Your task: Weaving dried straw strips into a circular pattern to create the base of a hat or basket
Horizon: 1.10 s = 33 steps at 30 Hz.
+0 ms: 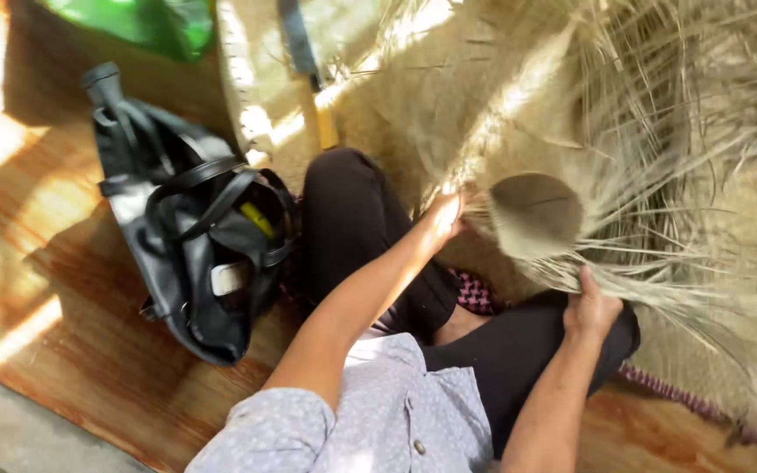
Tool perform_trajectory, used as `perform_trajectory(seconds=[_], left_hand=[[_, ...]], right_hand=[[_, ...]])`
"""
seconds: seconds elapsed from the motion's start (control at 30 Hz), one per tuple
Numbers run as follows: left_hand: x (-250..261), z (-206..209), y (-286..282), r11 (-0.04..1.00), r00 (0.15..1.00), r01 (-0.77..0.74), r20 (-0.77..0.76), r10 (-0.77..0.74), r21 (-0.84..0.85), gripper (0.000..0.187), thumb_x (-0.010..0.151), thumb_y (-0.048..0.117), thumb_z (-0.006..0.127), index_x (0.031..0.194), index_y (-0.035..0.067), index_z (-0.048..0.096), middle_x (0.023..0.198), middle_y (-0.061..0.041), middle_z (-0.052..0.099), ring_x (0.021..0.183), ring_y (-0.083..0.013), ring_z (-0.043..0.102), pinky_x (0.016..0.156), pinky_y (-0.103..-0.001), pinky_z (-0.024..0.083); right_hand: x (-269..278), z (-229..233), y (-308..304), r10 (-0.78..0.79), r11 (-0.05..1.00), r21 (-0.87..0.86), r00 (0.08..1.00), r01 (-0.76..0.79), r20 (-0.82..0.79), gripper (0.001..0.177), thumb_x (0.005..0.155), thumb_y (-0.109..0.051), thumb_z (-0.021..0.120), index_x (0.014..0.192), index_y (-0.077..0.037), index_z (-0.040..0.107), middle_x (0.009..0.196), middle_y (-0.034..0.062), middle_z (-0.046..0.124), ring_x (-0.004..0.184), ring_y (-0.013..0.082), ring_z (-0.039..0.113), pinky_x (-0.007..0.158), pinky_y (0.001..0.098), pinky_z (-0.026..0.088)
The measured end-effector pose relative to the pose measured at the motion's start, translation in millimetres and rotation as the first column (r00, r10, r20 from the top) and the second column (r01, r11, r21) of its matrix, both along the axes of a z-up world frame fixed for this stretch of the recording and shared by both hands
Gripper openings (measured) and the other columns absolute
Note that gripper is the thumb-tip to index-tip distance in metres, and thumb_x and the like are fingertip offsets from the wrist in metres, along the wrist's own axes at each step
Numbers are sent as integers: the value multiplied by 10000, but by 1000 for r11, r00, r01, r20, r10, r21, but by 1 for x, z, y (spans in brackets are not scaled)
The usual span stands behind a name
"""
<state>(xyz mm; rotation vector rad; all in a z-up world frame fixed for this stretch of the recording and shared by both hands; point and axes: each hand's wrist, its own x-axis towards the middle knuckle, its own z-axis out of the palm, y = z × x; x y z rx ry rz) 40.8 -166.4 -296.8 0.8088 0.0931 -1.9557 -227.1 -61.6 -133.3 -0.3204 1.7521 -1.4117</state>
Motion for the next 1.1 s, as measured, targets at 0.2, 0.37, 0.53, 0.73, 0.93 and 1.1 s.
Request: perform_trajectory(seconds=[0.2, 0.37, 0.53, 0.73, 0.93, 1.1], left_hand=[[8, -2, 37, 982, 884, -135, 463, 59, 132, 148, 896, -12, 644, 945, -140, 703, 868, -166, 689, 749, -225, 647, 697, -284, 498], [-1, -97, 64, 987, 999, -29, -14, 32, 157, 747, 988, 469, 506, 1538, -17, 365, 1652, -160, 315, 1537, -245, 305, 1277, -329, 201], [39, -18, 5, 989, 905, 10, 419, -72, 147, 97, 888, 100, 642, 968, 51, 665, 757, -35, 537, 580, -130, 439, 439, -289, 335], [206, 202, -194, 990, 407, -105, 912, -44, 95, 929, 816, 183, 675, 1471, 40, 32, 1477, -157, 211, 1371, -298, 280, 1144, -460, 290], [345, 66, -385, 927, -537, 35, 775, 332, -373, 448, 919, 270, 564, 1354, 171, 516, 1011, -92, 714, 767, -271, 656, 664, -424, 512], [386, 55, -414, 984, -643, 92, 745, 178, -155, 446, 955, 344, 501, 1363, 166, 539, 1168, -110, 672, 990, -308, 605, 833, -538, 430]], right_hand=[[8, 150, 25, 574, 759, 524, 778, -387, -255, 356, 986, -228, 775, 1162, 73, 706, 933, 136, 715, 795, 166, 660, 709, 247, 517], [119, 175, -31, 760, 646, 466, 452, -604, -468, 277, 986, -102, 684, 1253, -51, 737, 948, 122, 746, 771, 220, 651, 707, 343, 506], [160, -48, -84, 710, 535, 550, -12, -642, -704, 712, 1038, -459, 448, 1650, -168, 232, 1697, 263, 100, 1487, 641, 125, 1141, 803, 99], [150, -98, -64, 845, 413, 717, -57, -562, -532, 804, 992, -599, 340, 1630, -114, 273, 1675, 333, 106, 1452, 681, 11, 1102, 806, 2], [143, -112, -50, 932, 295, 777, -12, -555, -363, 952, 958, -780, 147, 1625, -104, 217, 1685, 317, -108, 1451, 599, -254, 1088, 730, -219], [143, -124, -44, 914, 330, 761, -14, -558, -406, 980, 934, -788, 133, 1630, -99, 151, 1681, 279, -219, 1435, 595, -313, 1069, 758, -226]])
